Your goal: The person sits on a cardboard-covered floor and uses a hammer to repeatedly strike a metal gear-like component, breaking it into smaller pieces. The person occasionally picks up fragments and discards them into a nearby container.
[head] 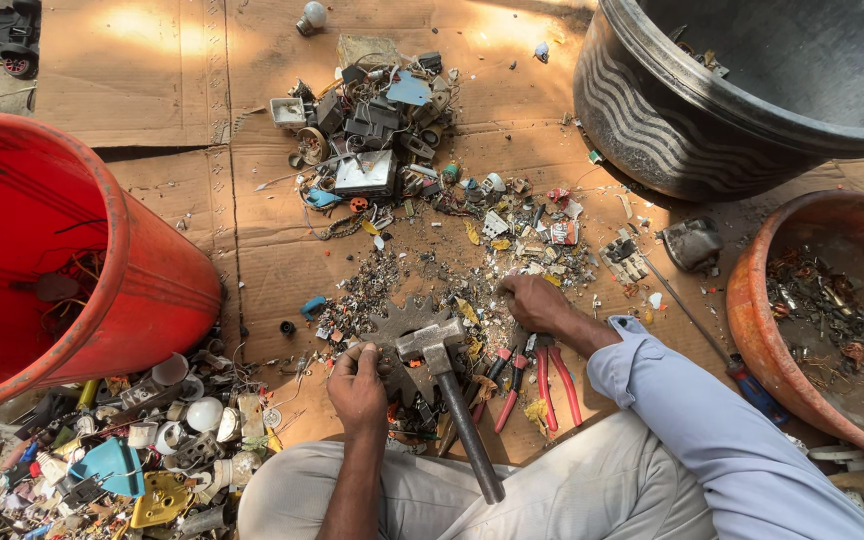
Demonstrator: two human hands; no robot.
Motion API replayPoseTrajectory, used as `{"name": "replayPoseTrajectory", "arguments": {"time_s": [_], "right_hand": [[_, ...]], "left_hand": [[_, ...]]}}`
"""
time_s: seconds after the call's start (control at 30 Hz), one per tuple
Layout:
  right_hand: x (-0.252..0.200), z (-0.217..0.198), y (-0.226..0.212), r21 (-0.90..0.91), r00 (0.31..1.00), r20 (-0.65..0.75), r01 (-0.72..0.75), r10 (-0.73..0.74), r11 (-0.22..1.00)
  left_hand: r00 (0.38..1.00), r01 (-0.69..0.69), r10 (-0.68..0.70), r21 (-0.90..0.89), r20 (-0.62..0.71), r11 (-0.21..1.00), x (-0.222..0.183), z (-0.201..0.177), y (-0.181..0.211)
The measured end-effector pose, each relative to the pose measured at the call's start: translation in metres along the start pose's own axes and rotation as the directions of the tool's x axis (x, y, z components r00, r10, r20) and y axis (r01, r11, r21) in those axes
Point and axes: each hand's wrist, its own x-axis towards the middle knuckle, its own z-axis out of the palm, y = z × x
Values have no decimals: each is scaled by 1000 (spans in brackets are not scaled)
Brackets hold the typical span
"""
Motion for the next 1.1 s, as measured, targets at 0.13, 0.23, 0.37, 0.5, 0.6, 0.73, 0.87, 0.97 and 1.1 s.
{"name": "replayPoseTrajectory", "arguments": {"time_s": [0.13, 0.23, 0.37, 0.5, 0.6, 0.73, 0.87, 0.97, 1.1], "right_hand": [[-5, 10, -11, -95, 983, 114, 154, -143, 983], [-3, 8, -11, 78, 970, 237, 41, -58, 996], [10, -27, 8, 214, 994, -87, -44, 64, 976], [2, -42, 24, 62, 986, -151, -57, 66, 996], [3, -34, 19, -127, 993, -43, -110, 106, 986], [14, -7, 24, -474, 983, -145, 35, -117, 880], [17, 2, 40, -483, 969, -154, 98, -194, 870], [14, -6, 38, -378, 985, -130, 55, -112, 924], [10, -25, 34, 39, 997, -66, -40, 43, 998]], "left_hand": [[1000, 2, -1, 28, -13, 1000, 1, 0, 0], [1000, 11, -10, 29, -13, 1000, 1, 0, 1], [1000, 4, -3, 21, -14, 1000, 1, -1, -2], [1000, 5, -5, 16, -2, 1000, 2, -2, -4], [1000, 0, 0, -9, -2, 1000, 2, -1, -3], [999, 52, -51, 16, -7, 999, 0, 0, 2], [999, 42, -42, 11, -13, 999, 0, 1, 4], [999, 40, -39, 16, -15, 999, -1, 1, 4], [999, 30, -30, 7, -15, 1000, 1, 0, 2]]}}
